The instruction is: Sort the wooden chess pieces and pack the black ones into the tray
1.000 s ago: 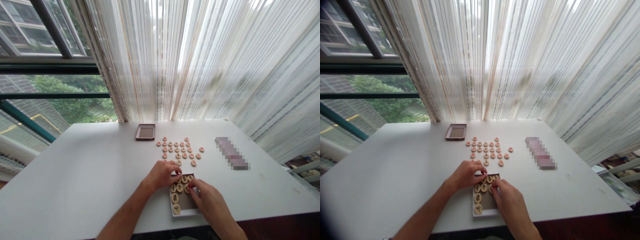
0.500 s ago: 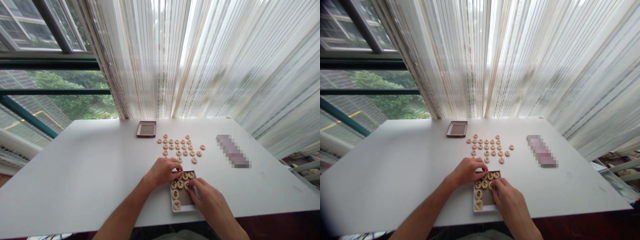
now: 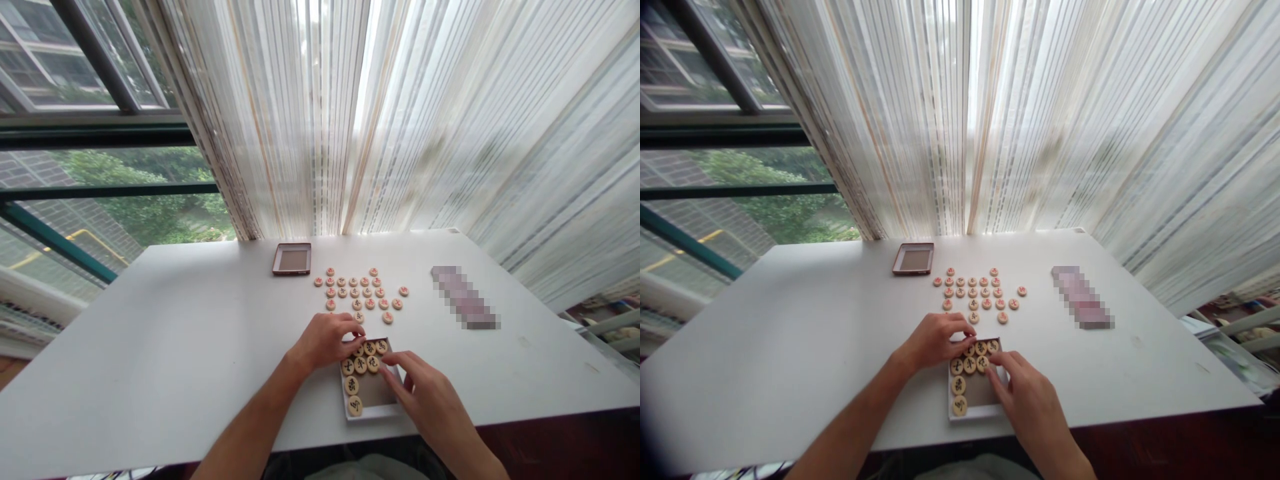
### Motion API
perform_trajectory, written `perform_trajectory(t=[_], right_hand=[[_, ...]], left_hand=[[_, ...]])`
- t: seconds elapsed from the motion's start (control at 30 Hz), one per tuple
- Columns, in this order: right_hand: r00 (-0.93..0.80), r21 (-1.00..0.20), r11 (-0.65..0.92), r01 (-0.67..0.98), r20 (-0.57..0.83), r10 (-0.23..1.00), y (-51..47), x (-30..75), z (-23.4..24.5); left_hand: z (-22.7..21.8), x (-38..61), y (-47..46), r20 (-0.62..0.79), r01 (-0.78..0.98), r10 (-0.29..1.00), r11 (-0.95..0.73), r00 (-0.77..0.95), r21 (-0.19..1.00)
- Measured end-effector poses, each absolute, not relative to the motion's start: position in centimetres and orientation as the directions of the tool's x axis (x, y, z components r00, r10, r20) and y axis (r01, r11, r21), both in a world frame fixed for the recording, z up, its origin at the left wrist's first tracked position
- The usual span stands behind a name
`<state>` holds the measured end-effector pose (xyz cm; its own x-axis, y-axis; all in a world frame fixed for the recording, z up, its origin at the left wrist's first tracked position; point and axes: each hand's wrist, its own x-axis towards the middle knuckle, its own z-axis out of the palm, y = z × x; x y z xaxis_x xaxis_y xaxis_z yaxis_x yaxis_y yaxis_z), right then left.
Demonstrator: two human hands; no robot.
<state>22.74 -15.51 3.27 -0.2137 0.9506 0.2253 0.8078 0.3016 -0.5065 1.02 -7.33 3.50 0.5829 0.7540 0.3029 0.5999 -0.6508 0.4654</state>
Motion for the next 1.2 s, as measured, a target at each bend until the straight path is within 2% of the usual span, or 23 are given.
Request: perform_trajectory(t=[0.2,0.3,0.4,0.5,0.63,0.87,1.2], right_hand=[[0.075,-0.723,0.17,0.67,0.293,0.953,-14.9,26.0,2.7],[0.231,-0.834,0.086,0.545,0.247,0.941,-14.5,27.1,1.4],[0.289,-0.901,0.043,0.432,0.183,0.94,-14.3,27.6,0.3],[0.235,-0.918,0.041,0.395,0.145,0.961,-14.2,28.0,-0.3],[0.177,-0.915,0.063,0.398,0.144,0.974,-14.2,28.4,-0.5],[0.209,-0.916,0.079,0.392,0.173,0.962,-14.6,28.4,-0.4],[0.224,-0.918,0.12,0.378,0.216,0.95,-14.8,27.8,0.2]], left_hand=[[3.5,0.9,-7.0,0.343,0.612,0.788,-0.614,0.512,0.498],[3.5,0.8,-6.7,0.364,0.628,0.813,-0.583,0.455,0.515],[3.8,0.5,-6.3,0.372,0.659,0.839,-0.543,0.397,0.521],[4.6,0.0,-5.5,0.389,0.685,0.85,-0.519,0.355,0.51],[6.0,-0.8,-3.0,0.387,0.704,0.831,-0.549,0.401,0.45],[7.1,-0.7,3.0,0.235,0.766,0.834,-0.551,0.499,0.33],[6.1,0.2,5.1,0.133,0.799,0.861,-0.506,0.491,0.324]])
